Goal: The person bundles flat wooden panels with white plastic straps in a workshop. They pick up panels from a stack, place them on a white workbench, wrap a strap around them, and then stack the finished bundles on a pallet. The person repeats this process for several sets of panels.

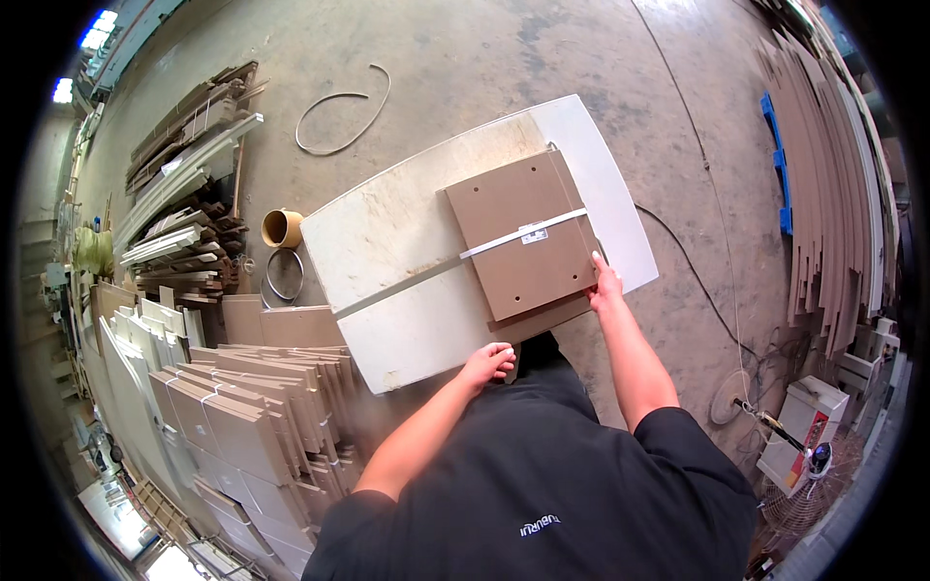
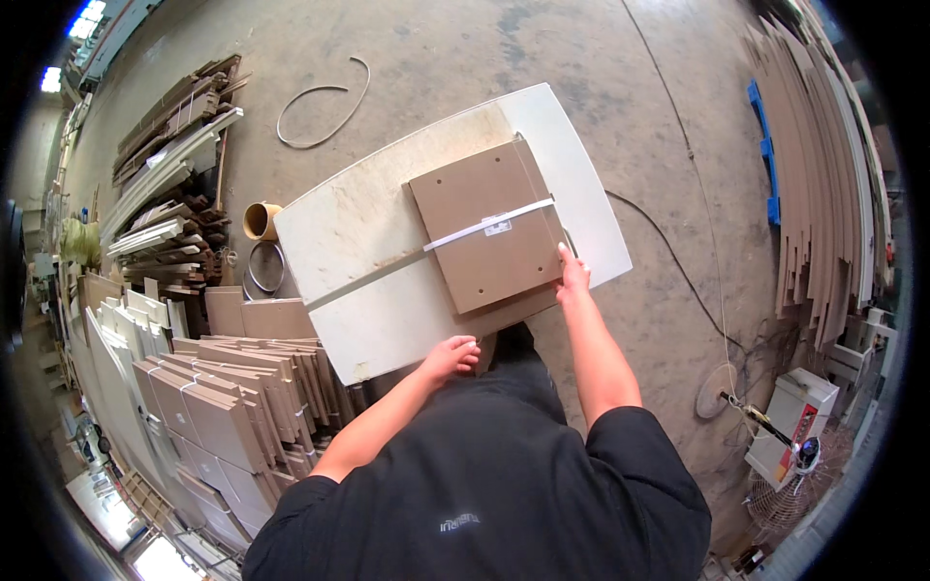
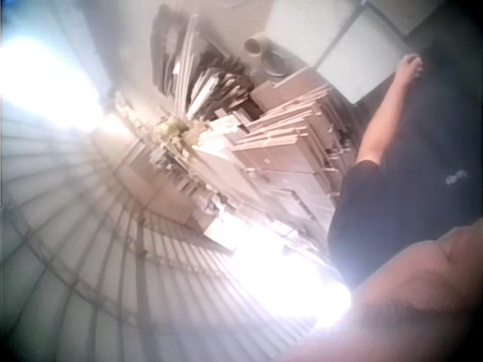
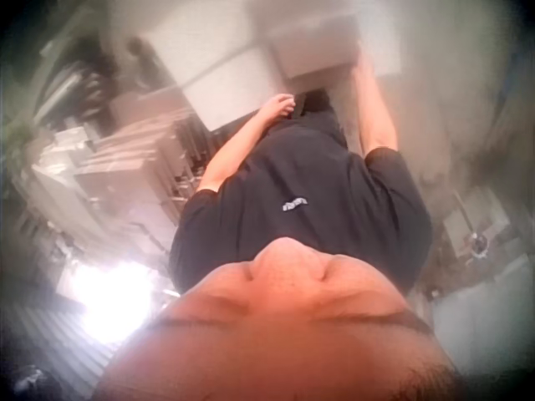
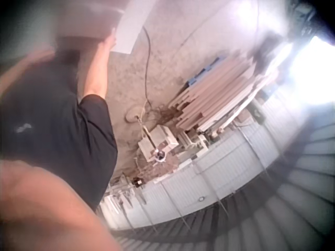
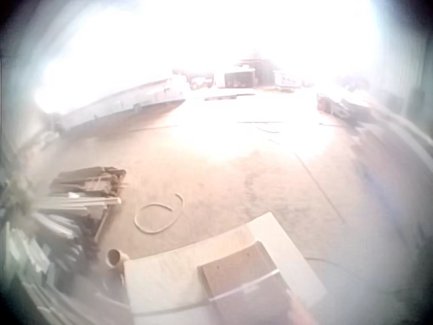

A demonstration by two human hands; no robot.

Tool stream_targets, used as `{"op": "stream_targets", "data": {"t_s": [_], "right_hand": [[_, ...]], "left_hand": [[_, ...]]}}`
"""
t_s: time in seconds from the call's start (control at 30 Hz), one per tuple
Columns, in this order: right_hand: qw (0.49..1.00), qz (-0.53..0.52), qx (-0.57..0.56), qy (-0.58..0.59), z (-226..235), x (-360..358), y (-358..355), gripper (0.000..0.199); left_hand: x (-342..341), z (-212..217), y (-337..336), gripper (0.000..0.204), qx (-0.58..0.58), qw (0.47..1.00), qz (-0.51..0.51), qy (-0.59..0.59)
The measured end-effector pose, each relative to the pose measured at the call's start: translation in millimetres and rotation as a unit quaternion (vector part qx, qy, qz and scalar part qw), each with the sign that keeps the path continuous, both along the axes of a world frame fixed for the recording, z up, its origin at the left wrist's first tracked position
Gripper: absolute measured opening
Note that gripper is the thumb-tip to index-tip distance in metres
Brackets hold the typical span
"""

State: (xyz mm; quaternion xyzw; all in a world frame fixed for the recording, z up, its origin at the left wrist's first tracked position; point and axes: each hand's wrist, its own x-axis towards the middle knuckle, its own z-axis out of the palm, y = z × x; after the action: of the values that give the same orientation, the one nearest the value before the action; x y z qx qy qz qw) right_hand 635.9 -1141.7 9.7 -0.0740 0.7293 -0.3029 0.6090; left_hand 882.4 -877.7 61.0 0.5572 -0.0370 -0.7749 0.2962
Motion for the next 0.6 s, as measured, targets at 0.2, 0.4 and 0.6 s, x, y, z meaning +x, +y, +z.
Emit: {"op": "stream_targets", "data": {"t_s": [0.2,0.4,0.6], "right_hand": [[0.982,0.067,0.079,-0.158,58.4,28.1,107.8,0.058],[0.896,0.366,0.183,-0.171,72.8,64.2,197.6,0.068],[0.906,0.392,0.056,-0.151,58.0,93.2,131.0,0.068]], "left_hand": [[-11.4,-27.3,7.9,0.058,0.049,0.953,0.286,0.090],[47.5,13.8,30.2,0.067,-0.010,0.925,0.364,-0.109],[147.6,17.9,3.7,0.081,-0.071,0.947,0.184,-0.254]]}}
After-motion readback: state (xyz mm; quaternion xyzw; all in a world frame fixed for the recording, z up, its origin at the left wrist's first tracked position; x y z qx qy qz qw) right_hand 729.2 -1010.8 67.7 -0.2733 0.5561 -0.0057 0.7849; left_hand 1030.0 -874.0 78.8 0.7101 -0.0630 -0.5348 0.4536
